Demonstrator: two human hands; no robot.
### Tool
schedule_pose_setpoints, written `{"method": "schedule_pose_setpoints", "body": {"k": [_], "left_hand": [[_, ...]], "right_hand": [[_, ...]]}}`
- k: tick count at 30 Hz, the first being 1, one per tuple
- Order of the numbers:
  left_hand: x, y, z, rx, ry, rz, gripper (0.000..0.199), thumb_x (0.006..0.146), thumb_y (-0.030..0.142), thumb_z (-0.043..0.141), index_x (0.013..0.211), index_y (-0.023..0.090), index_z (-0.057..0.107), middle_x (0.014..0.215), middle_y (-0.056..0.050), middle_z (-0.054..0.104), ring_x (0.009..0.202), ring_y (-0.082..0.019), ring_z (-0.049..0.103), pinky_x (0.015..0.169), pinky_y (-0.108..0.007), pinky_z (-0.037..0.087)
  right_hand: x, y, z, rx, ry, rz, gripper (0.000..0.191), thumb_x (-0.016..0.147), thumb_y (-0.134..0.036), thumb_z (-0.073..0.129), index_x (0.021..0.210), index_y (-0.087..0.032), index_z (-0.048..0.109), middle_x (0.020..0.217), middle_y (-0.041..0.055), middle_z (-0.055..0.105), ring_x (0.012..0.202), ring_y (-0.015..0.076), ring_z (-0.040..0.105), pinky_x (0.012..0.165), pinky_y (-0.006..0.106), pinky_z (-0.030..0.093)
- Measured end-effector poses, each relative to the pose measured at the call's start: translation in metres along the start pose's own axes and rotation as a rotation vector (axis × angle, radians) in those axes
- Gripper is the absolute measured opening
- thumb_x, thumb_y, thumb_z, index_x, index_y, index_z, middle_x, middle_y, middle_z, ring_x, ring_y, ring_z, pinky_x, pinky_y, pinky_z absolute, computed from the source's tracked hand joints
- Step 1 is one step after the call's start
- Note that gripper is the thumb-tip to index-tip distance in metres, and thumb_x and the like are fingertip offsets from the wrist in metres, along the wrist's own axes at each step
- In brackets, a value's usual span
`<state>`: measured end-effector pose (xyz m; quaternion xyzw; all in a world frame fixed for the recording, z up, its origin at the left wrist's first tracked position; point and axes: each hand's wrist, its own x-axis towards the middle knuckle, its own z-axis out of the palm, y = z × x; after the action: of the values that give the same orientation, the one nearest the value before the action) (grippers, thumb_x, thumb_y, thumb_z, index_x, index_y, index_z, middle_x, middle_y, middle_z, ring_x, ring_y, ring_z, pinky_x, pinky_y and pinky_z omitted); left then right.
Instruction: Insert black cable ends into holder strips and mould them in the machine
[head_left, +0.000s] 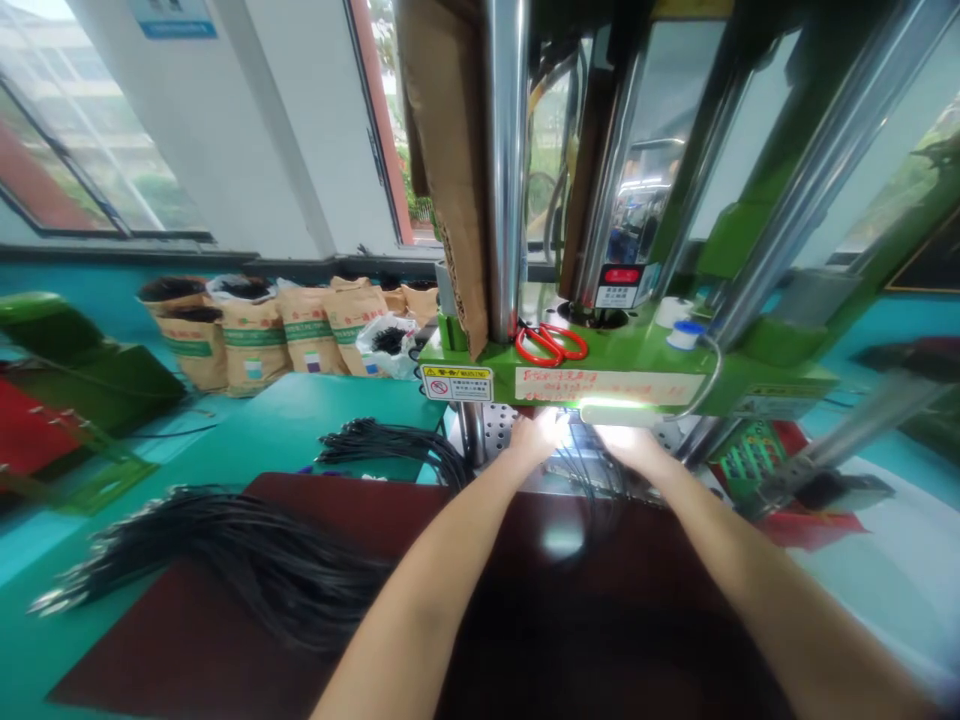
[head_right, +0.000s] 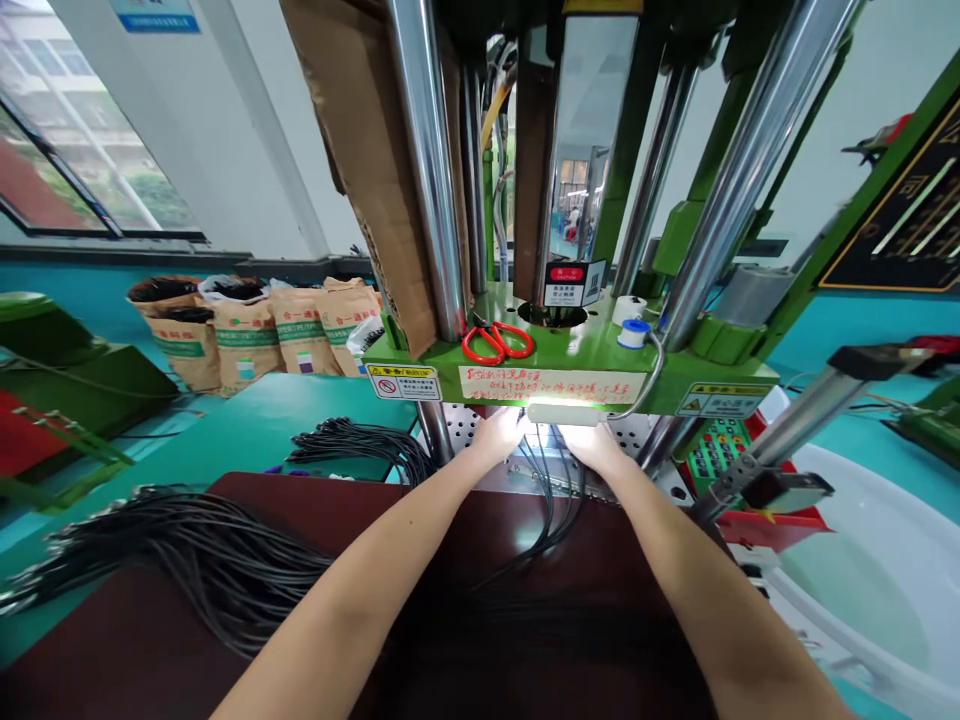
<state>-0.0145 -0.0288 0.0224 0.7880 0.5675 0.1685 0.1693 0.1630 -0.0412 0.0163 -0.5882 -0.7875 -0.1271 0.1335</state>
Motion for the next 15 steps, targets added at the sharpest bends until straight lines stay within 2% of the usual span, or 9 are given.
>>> {"method": "schedule_pose_setpoints", "body": {"k": [3, 6, 11, 15], "left_hand": [[-0.001, -0.005, 0.003, 0.007, -0.029, 0.205, 0.052, 0.083, 0.053, 0.04, 0.128, 0.027, 0.043, 0.132, -0.005, 0.048, 0.121, -0.024, 0.041, 0.099, -0.039, 0.034], [0.003, -0.011, 0.01, 0.052, -0.038, 0.342, 0.054, 0.083, 0.052, 0.039, 0.13, 0.025, 0.041, 0.136, -0.006, 0.043, 0.125, -0.024, 0.037, 0.101, -0.041, 0.031], [0.015, -0.016, 0.02, 0.096, -0.036, 0.318, 0.046, 0.085, 0.049, 0.038, 0.123, 0.026, 0.049, 0.13, -0.006, 0.049, 0.12, -0.024, 0.042, 0.097, -0.039, 0.035], [0.021, -0.014, 0.023, 0.11, -0.039, 0.287, 0.047, 0.085, 0.049, 0.037, 0.124, 0.024, 0.048, 0.127, -0.007, 0.052, 0.116, -0.024, 0.046, 0.096, -0.039, 0.036]], "right_hand": [[-0.011, 0.008, -0.005, 0.073, -0.109, -0.047, 0.037, 0.09, -0.036, 0.039, 0.117, -0.018, 0.056, 0.104, 0.0093, 0.066, 0.097, 0.0228, 0.059, 0.088, 0.037, 0.042], [-0.012, 0.005, -0.007, 0.134, -0.184, -0.068, 0.04, 0.088, -0.042, 0.04, 0.117, -0.02, 0.057, 0.109, 0.0086, 0.064, 0.101, 0.0228, 0.058, 0.088, 0.035, 0.041], [-0.005, -0.001, -0.009, 0.204, -0.244, -0.028, 0.04, 0.09, -0.041, 0.036, 0.113, -0.019, 0.06, 0.11, 0.0093, 0.064, 0.1, 0.0227, 0.058, 0.085, 0.033, 0.042], [0.0, -0.003, -0.007, 0.226, -0.258, 0.005, 0.04, 0.09, -0.043, 0.034, 0.108, -0.02, 0.062, 0.109, 0.0087, 0.064, 0.097, 0.022, 0.059, 0.084, 0.033, 0.042]]}}
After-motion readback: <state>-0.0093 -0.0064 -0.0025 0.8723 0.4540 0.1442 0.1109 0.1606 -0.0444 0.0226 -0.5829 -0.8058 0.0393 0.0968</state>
